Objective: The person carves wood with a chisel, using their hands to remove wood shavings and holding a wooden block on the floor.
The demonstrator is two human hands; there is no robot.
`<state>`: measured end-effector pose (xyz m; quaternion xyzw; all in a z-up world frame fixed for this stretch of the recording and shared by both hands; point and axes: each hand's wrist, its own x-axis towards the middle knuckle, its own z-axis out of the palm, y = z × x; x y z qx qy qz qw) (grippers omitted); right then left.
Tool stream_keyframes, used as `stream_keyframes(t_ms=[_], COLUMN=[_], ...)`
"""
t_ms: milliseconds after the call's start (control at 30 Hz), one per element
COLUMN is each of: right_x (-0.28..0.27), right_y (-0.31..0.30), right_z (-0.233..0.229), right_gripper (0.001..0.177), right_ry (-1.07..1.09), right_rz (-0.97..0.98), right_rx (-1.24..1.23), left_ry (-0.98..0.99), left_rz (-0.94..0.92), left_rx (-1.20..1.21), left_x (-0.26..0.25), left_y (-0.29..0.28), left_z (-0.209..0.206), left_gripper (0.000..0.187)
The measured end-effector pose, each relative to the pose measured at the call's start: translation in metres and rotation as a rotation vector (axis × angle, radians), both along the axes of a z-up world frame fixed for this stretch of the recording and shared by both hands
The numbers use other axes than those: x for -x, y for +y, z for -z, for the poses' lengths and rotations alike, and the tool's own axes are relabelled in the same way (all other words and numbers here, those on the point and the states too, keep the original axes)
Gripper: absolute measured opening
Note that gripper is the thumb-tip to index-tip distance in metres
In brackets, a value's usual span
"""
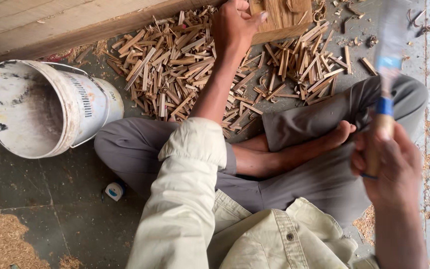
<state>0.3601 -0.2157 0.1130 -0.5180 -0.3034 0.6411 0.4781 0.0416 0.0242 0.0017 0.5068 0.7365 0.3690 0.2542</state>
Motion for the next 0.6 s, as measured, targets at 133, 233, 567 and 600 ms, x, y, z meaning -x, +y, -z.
stream_keyframes(t_ms=[133, 233, 567, 600], right_x=[-0.048, -0.058, -0.082, -0.094], right_y=[-0.033, -0.043, -0.001, -0.001], right_z=[0.015, 0.027, 0.054, 0.064], right_gripper=[0.032, 0.030, 0.026, 0.028], right_ry=[-0.167, -0.067, -0.112, -0.081], right_rz=[0.123, 0.192, 0.051, 0.020], right_rx=[0.022, 0.075, -0.009, -0.003], left_ry=[-0.048, -0.452, -0.598, -0.604], left_rz=[-0.029, 0.127, 0.370, 0.377], left_rx=[0.107, 0.133, 0.066, 0.083], left_x=[0.006, 0.010, -0.006, 0.008], left_y=[0.007, -0.029, -0.095, -0.097], left_z=[-0.005, -0.013, -0.005, -0.008], left_gripper=[0.019, 0.019, 0.037, 0.036])
